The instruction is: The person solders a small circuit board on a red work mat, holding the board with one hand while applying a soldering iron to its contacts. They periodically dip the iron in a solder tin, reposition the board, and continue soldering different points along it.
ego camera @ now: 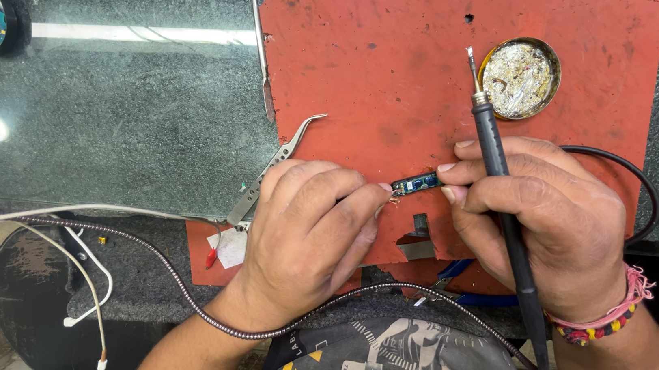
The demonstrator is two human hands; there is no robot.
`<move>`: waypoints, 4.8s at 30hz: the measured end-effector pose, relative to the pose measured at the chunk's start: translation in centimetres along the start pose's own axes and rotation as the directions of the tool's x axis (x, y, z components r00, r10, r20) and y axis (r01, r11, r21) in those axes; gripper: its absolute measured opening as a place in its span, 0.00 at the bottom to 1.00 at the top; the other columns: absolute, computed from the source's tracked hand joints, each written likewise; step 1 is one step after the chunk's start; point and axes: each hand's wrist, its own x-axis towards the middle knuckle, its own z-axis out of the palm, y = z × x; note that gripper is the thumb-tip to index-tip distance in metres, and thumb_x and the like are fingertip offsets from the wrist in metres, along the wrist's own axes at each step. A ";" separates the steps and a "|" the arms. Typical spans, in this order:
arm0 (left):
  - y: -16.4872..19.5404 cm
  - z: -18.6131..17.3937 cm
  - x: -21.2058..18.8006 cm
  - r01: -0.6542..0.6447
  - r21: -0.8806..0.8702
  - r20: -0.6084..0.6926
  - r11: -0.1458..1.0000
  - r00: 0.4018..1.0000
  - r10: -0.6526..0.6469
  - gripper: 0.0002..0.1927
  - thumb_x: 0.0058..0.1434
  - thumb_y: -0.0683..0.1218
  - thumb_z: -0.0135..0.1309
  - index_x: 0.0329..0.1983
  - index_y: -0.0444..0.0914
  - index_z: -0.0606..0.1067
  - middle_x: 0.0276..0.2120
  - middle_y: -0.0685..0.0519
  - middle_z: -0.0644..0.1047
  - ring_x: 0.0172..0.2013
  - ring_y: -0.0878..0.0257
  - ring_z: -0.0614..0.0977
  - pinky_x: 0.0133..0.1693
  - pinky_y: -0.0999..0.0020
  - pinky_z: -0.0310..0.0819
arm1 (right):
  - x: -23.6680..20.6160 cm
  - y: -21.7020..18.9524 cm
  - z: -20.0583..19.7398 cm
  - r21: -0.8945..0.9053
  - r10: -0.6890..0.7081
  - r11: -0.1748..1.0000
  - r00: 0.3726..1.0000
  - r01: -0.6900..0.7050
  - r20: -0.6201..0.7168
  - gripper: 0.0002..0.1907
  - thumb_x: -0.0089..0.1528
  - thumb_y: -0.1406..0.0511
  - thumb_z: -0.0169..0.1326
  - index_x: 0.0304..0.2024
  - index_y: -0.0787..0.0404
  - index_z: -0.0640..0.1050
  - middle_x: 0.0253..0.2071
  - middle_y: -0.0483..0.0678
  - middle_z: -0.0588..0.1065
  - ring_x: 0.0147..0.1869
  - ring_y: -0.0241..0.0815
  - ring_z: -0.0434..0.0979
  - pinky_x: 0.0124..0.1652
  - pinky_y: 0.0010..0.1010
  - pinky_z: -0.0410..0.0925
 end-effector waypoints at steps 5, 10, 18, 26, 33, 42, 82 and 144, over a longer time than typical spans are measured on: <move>0.1 0.1 0.0 -0.014 0.058 0.026 0.998 1.000 0.013 0.18 0.60 0.39 0.63 0.54 0.36 0.77 0.46 0.51 0.74 0.50 0.54 0.77 0.55 0.57 0.67 | 0.0 0.0 0.0 0.001 0.008 1.000 1.000 -0.008 -0.002 0.14 0.55 0.77 0.64 0.35 0.61 0.72 0.39 0.51 0.80 0.52 0.50 0.83 0.50 0.40 0.76; 0.1 0.3 0.1 0.002 0.068 0.024 0.998 1.000 -0.004 0.17 0.61 0.39 0.63 0.54 0.37 0.77 0.46 0.53 0.74 0.50 0.55 0.77 0.55 0.57 0.66 | 0.0 0.0 0.0 0.006 0.015 1.000 1.000 -0.015 -0.001 0.14 0.55 0.77 0.64 0.35 0.61 0.72 0.38 0.50 0.80 0.51 0.50 0.83 0.49 0.39 0.76; 0.1 0.3 0.0 0.030 0.034 0.015 0.999 0.999 -0.031 0.15 0.65 0.43 0.64 0.53 0.39 0.77 0.46 0.54 0.74 0.50 0.56 0.77 0.55 0.58 0.66 | -0.1 0.1 0.0 0.010 0.015 1.000 1.000 -0.015 -0.001 0.14 0.55 0.78 0.63 0.35 0.61 0.72 0.39 0.51 0.80 0.52 0.51 0.83 0.50 0.41 0.76; 0.2 0.2 0.2 0.054 0.019 0.005 0.998 0.999 -0.055 0.13 0.64 0.42 0.63 0.51 0.40 0.78 0.45 0.56 0.75 0.49 0.58 0.78 0.53 0.60 0.65 | -0.1 0.2 0.0 0.020 0.018 1.000 1.000 -0.018 0.002 0.14 0.55 0.77 0.64 0.34 0.61 0.72 0.39 0.51 0.80 0.52 0.50 0.83 0.50 0.41 0.76; 0.4 0.2 0.3 0.079 0.034 0.004 0.996 0.997 -0.080 0.13 0.64 0.41 0.63 0.51 0.41 0.78 0.44 0.58 0.75 0.48 0.59 0.78 0.52 0.61 0.64 | -0.2 0.1 0.0 0.012 0.021 1.000 1.000 -0.021 -0.004 0.14 0.55 0.77 0.64 0.35 0.61 0.73 0.39 0.50 0.80 0.51 0.50 0.83 0.49 0.40 0.77; 0.5 0.3 0.3 0.074 0.073 0.017 0.995 0.997 -0.076 0.13 0.64 0.41 0.62 0.52 0.41 0.78 0.46 0.57 0.76 0.50 0.58 0.77 0.54 0.60 0.64 | -0.1 0.2 0.0 0.020 0.018 1.000 1.000 -0.018 -0.004 0.13 0.56 0.77 0.64 0.35 0.61 0.73 0.39 0.50 0.80 0.51 0.50 0.83 0.50 0.40 0.77; 0.6 0.4 0.3 0.078 0.099 0.016 0.992 0.997 -0.080 0.18 0.59 0.41 0.64 0.53 0.41 0.79 0.48 0.57 0.74 0.52 0.57 0.75 0.55 0.59 0.62 | 0.2 -0.2 -0.2 -0.018 0.030 0.999 0.998 -0.029 0.049 0.13 0.54 0.75 0.65 0.37 0.61 0.75 0.41 0.50 0.80 0.53 0.51 0.82 0.51 0.40 0.74; 0.7 0.9 0.0 0.109 0.190 -0.028 0.976 0.994 -0.106 0.15 0.61 0.44 0.64 0.52 0.46 0.80 0.47 0.62 0.75 0.48 0.61 0.74 0.55 0.60 0.58 | -0.6 0.9 -1.4 0.211 0.081 0.972 0.991 -0.103 0.111 0.21 0.68 0.52 0.50 0.47 0.64 0.77 0.45 0.52 0.80 0.59 0.50 0.81 0.59 0.38 0.74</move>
